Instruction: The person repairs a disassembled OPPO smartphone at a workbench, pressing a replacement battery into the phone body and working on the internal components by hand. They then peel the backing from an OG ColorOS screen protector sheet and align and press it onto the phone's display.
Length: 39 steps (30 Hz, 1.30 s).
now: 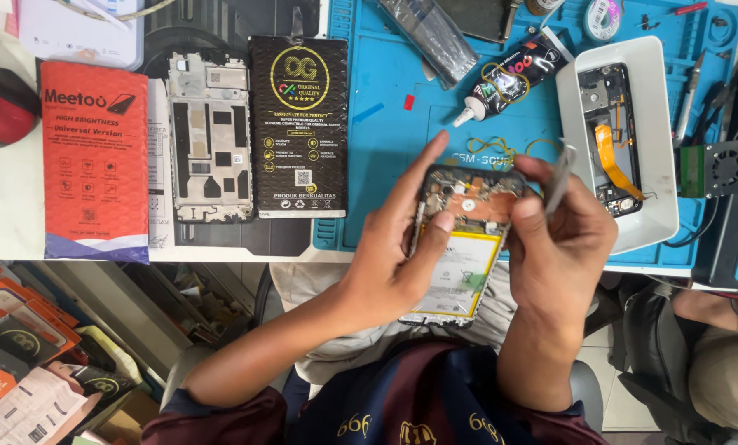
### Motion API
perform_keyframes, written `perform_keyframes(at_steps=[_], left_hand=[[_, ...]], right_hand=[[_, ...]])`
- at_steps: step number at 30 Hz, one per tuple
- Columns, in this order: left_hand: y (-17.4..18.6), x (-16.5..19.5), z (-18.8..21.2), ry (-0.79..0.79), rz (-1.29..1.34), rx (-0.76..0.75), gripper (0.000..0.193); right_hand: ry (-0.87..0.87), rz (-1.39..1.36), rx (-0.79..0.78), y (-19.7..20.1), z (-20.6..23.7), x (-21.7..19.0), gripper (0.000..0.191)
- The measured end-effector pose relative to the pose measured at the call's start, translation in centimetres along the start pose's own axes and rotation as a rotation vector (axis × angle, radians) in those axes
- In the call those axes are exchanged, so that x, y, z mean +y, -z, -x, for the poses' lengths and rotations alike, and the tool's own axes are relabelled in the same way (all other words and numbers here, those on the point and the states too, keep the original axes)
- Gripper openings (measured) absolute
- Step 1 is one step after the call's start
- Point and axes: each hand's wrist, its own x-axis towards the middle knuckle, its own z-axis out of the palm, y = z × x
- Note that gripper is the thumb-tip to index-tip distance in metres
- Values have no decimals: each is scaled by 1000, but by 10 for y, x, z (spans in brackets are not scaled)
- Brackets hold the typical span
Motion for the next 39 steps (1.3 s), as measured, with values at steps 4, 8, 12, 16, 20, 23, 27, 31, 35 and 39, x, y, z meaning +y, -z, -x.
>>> perform_keyframes(at_steps=[4, 8, 12, 16, 20, 23, 27, 31, 35, 39], left_hand=[[2, -5, -2, 121, 104, 51, 62], [5, -6, -2, 114, 150, 60, 61], [6, -7, -2, 76, 100, 70, 58], [3, -9, -2, 49, 181, 67, 56], [0, -8, -2, 95, 209, 80, 50], [-1, -6, -2, 86, 192, 64, 47], [0, -3, -1, 84, 93, 63, 46], [1, 0, -1, 98, 107, 67, 47], [2, 2, 2, 89, 109, 97, 49], [1, -3, 2, 21, 6, 164, 40]], right_hand=[[69, 224, -24, 0, -15, -1, 28], [236, 861, -100, 8, -19, 1, 21], [362, 1221, -147, 17, -18, 7, 27], [499, 1308, -196, 16, -20, 14, 41], [578, 1405, -179, 9, -20, 8, 46], [481, 1093, -142, 3, -13, 1, 34], [191, 415, -203, 0, -1, -5, 22], [92, 151, -209, -2, 5, 9, 11], [142, 192, -180, -3, 5, 21, 8], [65, 224, -116, -12, 9, 22, 23]])
